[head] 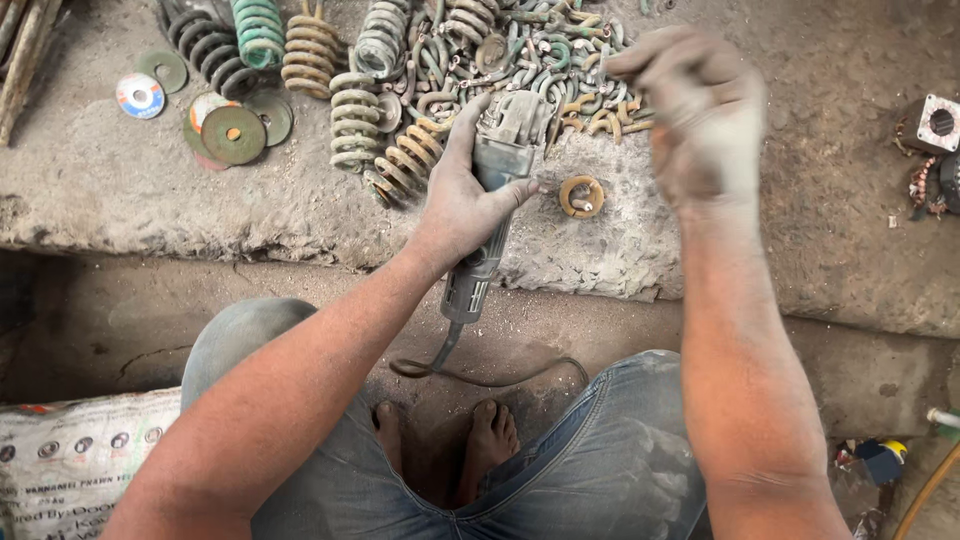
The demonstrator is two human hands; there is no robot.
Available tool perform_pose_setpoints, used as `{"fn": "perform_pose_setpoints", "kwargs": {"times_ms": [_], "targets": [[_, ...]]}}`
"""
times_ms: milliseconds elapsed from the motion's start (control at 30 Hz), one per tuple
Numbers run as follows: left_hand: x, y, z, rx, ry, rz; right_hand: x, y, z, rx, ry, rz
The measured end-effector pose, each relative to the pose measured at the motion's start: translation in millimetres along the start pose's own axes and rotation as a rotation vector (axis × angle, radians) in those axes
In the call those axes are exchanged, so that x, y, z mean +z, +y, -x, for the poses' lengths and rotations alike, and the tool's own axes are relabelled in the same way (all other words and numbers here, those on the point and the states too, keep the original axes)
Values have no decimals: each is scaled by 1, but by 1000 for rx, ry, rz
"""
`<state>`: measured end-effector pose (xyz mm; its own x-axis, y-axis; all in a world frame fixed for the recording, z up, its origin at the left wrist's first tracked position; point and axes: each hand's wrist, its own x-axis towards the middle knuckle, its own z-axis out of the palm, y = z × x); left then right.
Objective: The person uses an angle grinder to smooth and shape small metal parts, including a coiled spring and a ring-shaped piece. They adjust the grinder's disc and continue grinding the parts on a concrete surface.
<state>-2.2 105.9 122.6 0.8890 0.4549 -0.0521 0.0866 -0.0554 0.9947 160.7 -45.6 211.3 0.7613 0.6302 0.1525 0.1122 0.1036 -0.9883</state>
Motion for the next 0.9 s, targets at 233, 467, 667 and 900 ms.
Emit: {"fn": "perform_pose_setpoints", "kwargs": {"times_ms": [233, 467, 667, 900], "targets": [[4, -20, -8, -192, 14, -53, -41, 32, 0, 296, 235, 218], [4, -20, -27, -67, 76, -171, -40, 25, 3, 686, -383, 997], [4, -17, -35, -230, -19, -158, -7, 27, 11, 779, -534, 1021], [10, -33, -42, -99, 67, -374, -43, 42, 7, 835, 48, 791]]}}
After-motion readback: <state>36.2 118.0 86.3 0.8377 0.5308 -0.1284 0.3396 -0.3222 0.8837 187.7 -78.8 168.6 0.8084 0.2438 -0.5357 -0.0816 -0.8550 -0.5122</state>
